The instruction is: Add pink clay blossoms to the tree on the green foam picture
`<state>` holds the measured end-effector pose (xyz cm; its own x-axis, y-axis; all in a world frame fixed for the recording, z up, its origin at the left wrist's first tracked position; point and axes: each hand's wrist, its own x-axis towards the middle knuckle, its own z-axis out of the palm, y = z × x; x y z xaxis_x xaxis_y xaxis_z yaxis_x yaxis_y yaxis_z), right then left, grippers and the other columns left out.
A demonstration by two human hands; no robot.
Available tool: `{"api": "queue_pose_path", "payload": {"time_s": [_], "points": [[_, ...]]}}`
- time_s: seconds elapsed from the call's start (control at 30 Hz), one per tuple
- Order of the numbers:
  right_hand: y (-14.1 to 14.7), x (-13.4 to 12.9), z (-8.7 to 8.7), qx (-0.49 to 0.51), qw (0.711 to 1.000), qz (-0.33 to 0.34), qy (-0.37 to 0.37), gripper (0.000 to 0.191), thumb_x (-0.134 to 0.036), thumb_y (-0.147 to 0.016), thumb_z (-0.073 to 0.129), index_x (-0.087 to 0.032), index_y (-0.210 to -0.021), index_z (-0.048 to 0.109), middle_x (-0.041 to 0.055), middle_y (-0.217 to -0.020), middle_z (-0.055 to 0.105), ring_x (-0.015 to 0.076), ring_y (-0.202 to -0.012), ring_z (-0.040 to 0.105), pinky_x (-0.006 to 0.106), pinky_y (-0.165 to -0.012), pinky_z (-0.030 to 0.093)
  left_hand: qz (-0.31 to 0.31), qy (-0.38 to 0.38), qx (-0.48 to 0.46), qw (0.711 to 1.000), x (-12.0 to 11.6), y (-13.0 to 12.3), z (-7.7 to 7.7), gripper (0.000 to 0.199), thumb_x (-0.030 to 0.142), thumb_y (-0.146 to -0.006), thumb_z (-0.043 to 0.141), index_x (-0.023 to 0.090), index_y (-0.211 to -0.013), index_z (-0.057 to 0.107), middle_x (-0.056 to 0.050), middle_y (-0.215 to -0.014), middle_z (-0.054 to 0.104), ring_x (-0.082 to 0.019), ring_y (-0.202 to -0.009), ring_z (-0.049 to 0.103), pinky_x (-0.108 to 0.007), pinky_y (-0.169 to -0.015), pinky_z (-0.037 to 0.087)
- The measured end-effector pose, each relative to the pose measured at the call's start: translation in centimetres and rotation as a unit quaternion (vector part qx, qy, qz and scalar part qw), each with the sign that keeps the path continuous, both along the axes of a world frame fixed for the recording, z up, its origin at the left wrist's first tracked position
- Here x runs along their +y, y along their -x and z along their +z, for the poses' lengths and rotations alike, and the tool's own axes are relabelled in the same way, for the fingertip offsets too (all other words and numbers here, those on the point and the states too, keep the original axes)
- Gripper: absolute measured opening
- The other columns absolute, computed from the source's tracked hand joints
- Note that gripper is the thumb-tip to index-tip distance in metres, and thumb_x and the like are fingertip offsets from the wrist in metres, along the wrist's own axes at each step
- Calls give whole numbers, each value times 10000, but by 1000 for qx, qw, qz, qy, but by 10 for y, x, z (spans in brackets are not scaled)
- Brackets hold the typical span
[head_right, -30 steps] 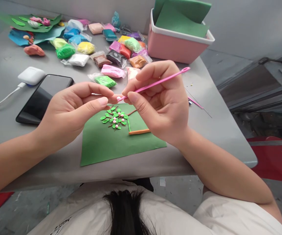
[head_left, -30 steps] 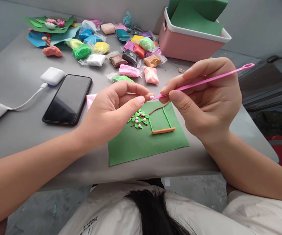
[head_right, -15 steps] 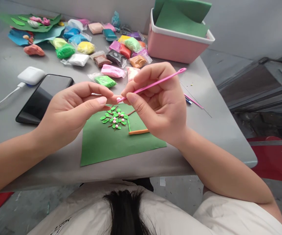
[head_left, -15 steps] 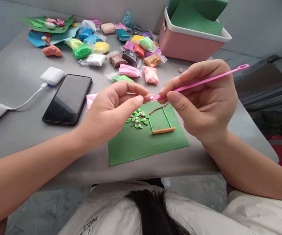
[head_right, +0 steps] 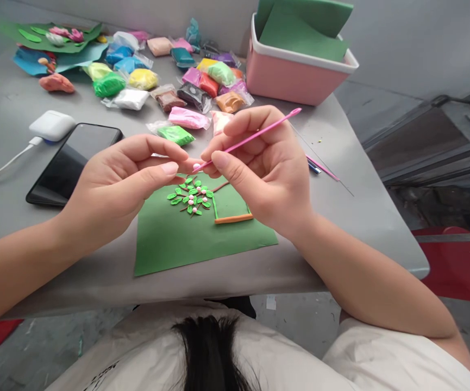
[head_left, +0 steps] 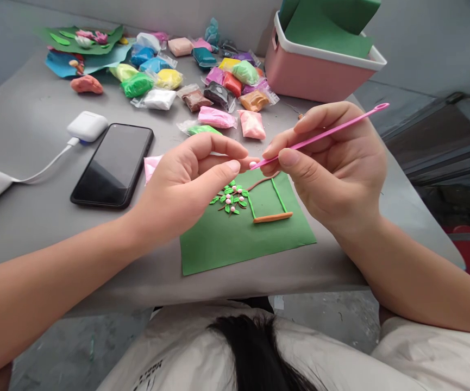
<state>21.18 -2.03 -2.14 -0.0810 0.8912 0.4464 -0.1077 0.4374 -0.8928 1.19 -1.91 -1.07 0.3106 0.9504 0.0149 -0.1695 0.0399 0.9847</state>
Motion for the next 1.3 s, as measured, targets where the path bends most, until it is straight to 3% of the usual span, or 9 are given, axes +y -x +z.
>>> {"api": "queue_pose_path", "payload": {"time_s": [0.1, 0.63, 0.97, 1.3], "points": [[-1, 2, -1, 20, 1000, 13, -5, 305, -220, -833, 910, -297, -986, 658, -39, -885, 808, 142, -755, 745, 323, -761, 688, -1, 8, -8, 1000, 0, 0, 0, 69, 189, -906, 763, 256, -892, 758, -8, -963, 798, -276, -1253, 732, -399, -1101, 587], [-4, 9, -6, 12, 998, 35, 58, 348, -400, -835, 910, -292, -991, 618, -29, -892, 800, 167, -797, 785, 348, -765, 687, -6, 4, -8, 1000, 0, 0, 0, 70, 178, -901, 752, 247, -906, 753, -16, -1004, 803, -279, -1231, 746, -418, -1104, 584], [-6, 8, -1, 26, 993, 53, 103, 319, -347, -845, 900, -269, -987, 625, -23, -908, 804, 154, -761, 786, 331, -764, 686, 14, 28, -2, 1000, 3, -1, 2, 64, 179, -892, 730, 242, -880, 734, -1, -948, 802, -263, -1114, 792, -420, -1032, 613], [-5, 9, -2, 49, 991, 52, 116, 326, -327, -814, 930, -262, -964, 648, -32, -880, 802, 153, -777, 796, 309, -752, 689, 3, 34, -9, 999, 5, 1, 0, 43, 208, -879, 755, 247, -894, 744, 1, -893, 802, -280, -1152, 783, -444, -1060, 605]]}}
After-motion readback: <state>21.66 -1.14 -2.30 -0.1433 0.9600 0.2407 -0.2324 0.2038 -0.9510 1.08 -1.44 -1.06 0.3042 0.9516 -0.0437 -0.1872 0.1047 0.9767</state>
